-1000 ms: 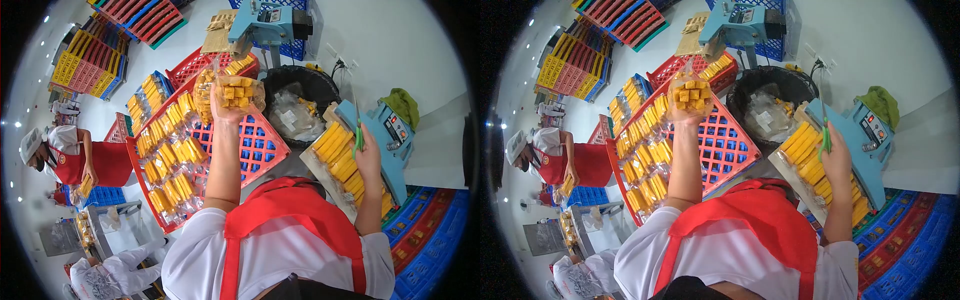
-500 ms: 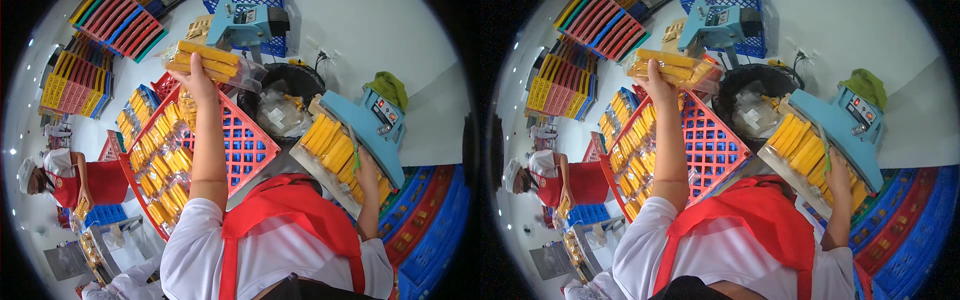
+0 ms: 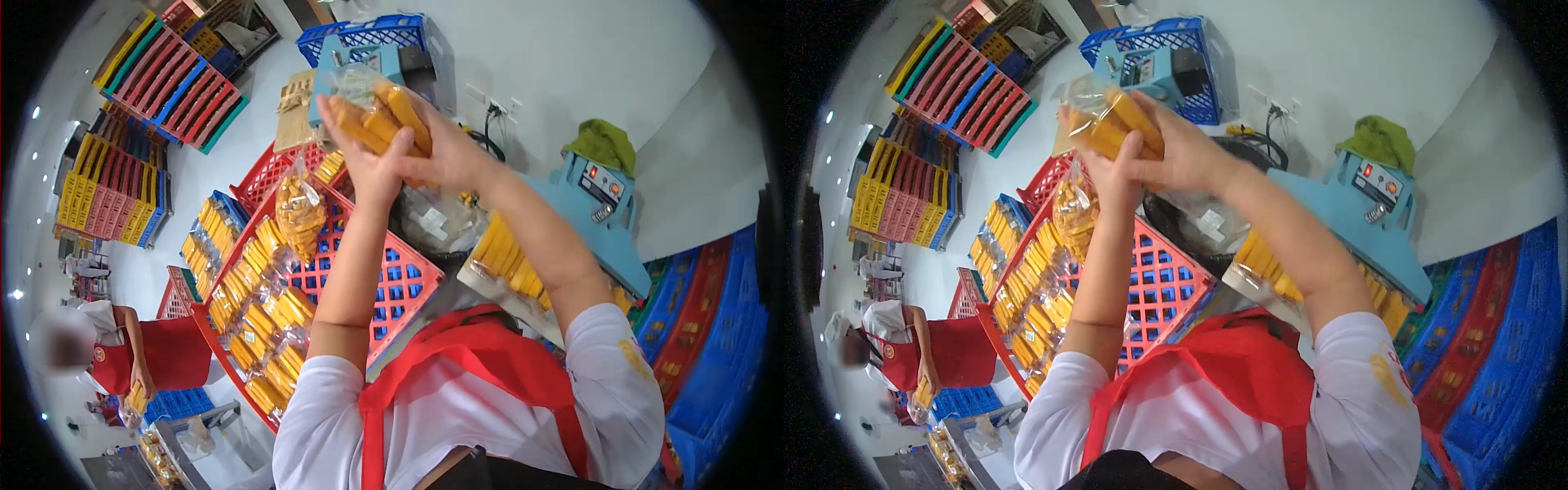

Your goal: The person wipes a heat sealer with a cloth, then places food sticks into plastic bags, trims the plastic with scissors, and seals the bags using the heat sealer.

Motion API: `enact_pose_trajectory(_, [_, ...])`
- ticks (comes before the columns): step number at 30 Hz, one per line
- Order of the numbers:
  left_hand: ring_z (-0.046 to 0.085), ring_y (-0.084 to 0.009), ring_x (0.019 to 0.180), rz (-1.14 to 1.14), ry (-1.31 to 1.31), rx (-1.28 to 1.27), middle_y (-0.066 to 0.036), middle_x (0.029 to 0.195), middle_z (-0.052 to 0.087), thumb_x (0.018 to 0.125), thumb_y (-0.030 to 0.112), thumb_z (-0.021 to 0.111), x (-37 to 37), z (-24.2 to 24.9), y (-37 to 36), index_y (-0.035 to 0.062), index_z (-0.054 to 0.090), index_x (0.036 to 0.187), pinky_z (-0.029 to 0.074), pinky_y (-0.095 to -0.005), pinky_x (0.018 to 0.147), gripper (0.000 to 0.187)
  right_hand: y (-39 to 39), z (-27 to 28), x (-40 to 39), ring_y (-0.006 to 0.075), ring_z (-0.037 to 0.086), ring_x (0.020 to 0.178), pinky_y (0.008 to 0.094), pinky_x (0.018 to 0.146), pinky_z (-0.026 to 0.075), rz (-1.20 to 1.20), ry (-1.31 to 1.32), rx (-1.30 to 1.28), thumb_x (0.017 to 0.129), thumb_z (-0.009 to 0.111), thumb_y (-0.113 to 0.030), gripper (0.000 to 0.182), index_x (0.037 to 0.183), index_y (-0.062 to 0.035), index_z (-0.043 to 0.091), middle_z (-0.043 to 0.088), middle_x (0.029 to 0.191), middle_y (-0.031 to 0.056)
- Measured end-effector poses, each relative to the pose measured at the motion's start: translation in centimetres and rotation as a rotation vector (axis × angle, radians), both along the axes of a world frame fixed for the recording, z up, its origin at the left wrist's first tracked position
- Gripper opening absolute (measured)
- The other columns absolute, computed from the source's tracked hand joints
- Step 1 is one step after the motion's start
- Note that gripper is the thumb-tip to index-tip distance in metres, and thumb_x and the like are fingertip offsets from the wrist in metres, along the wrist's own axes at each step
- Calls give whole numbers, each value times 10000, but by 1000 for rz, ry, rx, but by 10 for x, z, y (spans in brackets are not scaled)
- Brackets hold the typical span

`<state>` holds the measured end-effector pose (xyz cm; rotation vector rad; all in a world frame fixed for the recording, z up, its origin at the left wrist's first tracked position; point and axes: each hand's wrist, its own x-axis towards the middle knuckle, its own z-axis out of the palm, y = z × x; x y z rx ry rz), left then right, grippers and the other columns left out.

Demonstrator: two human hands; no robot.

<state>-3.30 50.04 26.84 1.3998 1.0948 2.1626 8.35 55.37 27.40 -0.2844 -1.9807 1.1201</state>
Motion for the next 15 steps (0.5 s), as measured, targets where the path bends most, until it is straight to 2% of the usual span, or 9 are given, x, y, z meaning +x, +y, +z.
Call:
enact_pose_trajectory(2, [377,-237,1101,1,31,-4,-131,1244,294,588,90,719,-9,18,-10,115,-29,1335,340,-348,918,1057,-12,6,-6,277,393,1133,346,949,299,56,148,140,651,691,-341,828,1259,23,262,394,1218,188])
enact_pose_trajectory(4, [372,-249,1117,-113,406,254,-137,1265,276,570,96,733,-13,26,-13,119,-49,1333,345,-375,918,1093,-10,12,-10,259,397,1130,335,942,309,54,260,296,654,684,-339,831,1270,10,248,399,1215,178])
enact_pose_trajectory(5, [360,-275,1143,-117,195,-151,-149,1283,256,555,94,744,-14,30,-12,124,-62,1330,341,-406,925,1118,-13,12,-15,257,392,1133,338,944,306,154,223,-35,649,691,-341,843,1276,1,244,391,1224,170])
enact_pose_trajectory(6, [360,-275,1143,-106,189,-156,-149,1283,256,555,94,744,-13,20,-22,124,-62,1330,341,-406,925,1118,-15,14,-18,255,387,1136,340,946,303,256,183,-352,644,698,-344,855,1282,-8,239,382,1233,163])
enact_pose_trajectory(7, [357,-275,1147,-136,213,17,-152,1278,258,557,88,743,-16,14,-18,125,-63,1329,347,-400,920,1117,-11,2,-23,241,377,1140,342,943,305,101,232,44,647,701,-340,874,1300,-20,215,367,1247,151])
enact_pose_trajectory(9, [358,-267,1142,-192,188,216,-152,1257,273,571,85,739,-17,15,-9,104,-65,1326,361,-370,906,1102,3,-13,-31,237,356,1159,345,957,285,113,317,99,652,699,-366,884,1306,-25,211,345,1270,147])
enact_pose_trajectory(12, [380,-259,1119,15,349,-25,-144,1265,263,569,99,748,-45,-6,-6,76,-103,1316,364,-362,905,1133,1,-28,-29,234,346,1172,351,964,273,176,130,-74,722,617,-412,796,1305,-36,228,336,1285,134])
enact_pose_trajectory(14, [423,-285,1078,-34,255,99,-152,1216,347,548,115,764,-53,-15,-4,35,82,1310,383,-382,878,1026,6,-25,-31,229,343,1177,357,963,277,246,24,-180,772,549,-451,739,1305,-45,237,339,1286,126])
enact_pose_trajectory(15, [437,-291,1056,49,532,74,-154,1165,396,528,130,769,-59,-13,-4,18,194,1260,398,-377,848,938,2,-27,-31,217,364,1161,365,944,304,376,153,-551,812,458,-470,660,1291,-57,271,370,1261,117])
